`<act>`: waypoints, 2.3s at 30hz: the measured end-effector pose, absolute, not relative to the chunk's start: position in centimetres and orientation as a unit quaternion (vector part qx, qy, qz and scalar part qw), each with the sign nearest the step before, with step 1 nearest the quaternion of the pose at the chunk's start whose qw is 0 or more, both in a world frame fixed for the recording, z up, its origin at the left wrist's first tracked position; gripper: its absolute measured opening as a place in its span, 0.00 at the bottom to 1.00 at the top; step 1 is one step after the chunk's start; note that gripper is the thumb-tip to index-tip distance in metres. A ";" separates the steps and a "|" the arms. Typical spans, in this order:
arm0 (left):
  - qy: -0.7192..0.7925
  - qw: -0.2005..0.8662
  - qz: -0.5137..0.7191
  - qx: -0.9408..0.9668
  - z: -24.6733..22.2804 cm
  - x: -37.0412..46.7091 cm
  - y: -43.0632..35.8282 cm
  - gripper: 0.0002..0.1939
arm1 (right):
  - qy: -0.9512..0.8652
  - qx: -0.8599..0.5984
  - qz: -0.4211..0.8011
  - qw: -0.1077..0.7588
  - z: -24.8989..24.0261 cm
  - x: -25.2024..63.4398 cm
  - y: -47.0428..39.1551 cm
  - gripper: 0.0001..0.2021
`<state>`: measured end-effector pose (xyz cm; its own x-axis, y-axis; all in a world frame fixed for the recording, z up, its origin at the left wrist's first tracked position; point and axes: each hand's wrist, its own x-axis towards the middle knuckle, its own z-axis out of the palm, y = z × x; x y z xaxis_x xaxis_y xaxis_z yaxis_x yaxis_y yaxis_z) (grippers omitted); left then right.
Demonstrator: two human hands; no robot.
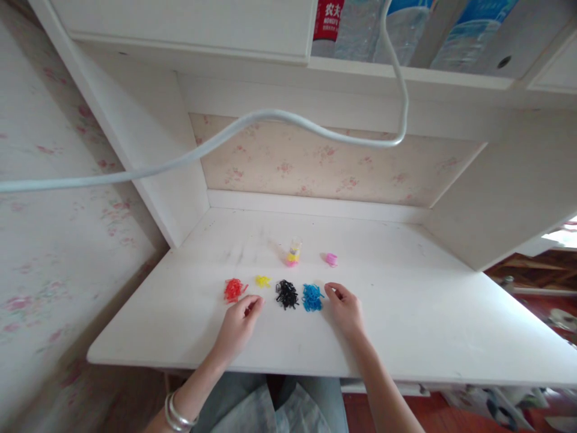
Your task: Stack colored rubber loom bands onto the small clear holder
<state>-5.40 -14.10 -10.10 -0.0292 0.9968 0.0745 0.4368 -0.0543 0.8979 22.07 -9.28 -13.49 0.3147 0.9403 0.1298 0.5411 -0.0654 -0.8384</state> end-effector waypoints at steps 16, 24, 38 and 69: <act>0.589 0.390 0.469 0.530 -11.2 -6.7 -15.5 0.17 | -0.823 -0.558 0.061 0.080 -7.5 8.7 -8.0 0.11; 0.581 0.404 0.490 0.509 -11.2 -6.9 -15.1 0.19 | -0.830 -0.555 0.041 0.028 -8.0 7.2 -6.5 0.14; 0.607 0.370 0.471 0.522 -11.6 -7.0 -14.9 0.18 | -0.776 -0.553 0.143 0.268 -3.9 12.2 -5.1 0.14; 0.608 0.318 0.425 0.590 -11.5 -6.5 -15.1 0.16 | -0.573 -0.696 0.148 0.407 -8.6 19.4 -6.1 0.22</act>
<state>-6.55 -15.07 -11.55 -0.1015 0.9881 0.1153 0.4472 -0.0583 0.8926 19.37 -6.14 -8.60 0.2990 0.9180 0.2607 0.6771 -0.0116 -0.7358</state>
